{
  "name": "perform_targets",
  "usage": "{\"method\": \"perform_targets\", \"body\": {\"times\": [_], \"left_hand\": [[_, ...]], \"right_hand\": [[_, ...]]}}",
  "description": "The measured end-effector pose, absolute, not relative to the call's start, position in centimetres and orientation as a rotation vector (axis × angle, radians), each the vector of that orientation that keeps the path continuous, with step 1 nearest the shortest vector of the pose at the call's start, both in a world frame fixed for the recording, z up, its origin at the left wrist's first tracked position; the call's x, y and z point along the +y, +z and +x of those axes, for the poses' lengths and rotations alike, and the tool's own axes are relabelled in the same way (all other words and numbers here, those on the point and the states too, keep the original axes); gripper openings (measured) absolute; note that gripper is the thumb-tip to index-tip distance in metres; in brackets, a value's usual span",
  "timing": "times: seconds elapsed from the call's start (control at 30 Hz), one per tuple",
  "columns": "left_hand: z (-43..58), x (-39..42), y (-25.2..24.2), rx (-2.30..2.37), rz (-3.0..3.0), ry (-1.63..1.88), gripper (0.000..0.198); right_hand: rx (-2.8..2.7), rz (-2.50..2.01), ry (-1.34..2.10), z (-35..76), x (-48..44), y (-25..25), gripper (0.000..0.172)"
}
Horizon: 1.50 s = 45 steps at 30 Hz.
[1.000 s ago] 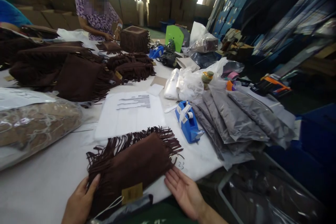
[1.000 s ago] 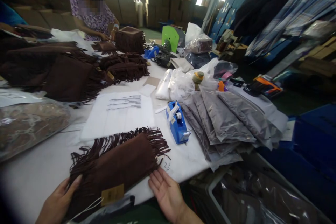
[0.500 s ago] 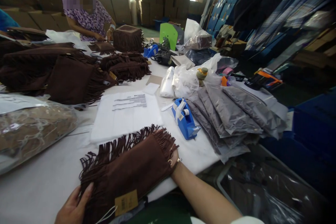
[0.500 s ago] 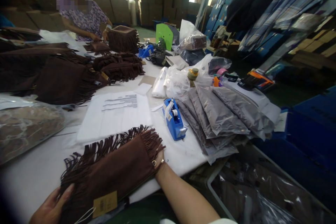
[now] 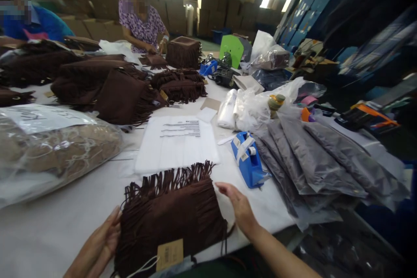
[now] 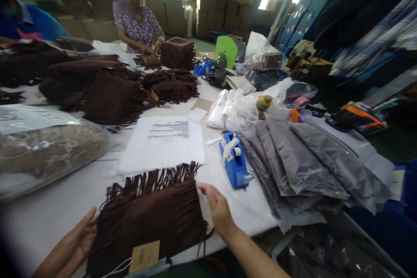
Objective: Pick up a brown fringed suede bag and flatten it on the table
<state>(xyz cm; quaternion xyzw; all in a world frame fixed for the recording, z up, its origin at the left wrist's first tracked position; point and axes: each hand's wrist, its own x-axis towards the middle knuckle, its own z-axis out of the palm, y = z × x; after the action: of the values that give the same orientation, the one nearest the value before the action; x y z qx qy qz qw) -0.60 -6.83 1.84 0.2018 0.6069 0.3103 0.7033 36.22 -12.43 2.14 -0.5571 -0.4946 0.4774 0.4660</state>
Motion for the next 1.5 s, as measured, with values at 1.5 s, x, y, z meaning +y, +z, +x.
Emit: {"method": "perform_targets", "body": {"times": [1.5], "left_hand": [[6.3,4.2,6.2,1.157,2.446,0.304,0.030]], "right_hand": [[-2.119,-1.217,0.965,29.2,-3.5,4.8,0.041]]}}
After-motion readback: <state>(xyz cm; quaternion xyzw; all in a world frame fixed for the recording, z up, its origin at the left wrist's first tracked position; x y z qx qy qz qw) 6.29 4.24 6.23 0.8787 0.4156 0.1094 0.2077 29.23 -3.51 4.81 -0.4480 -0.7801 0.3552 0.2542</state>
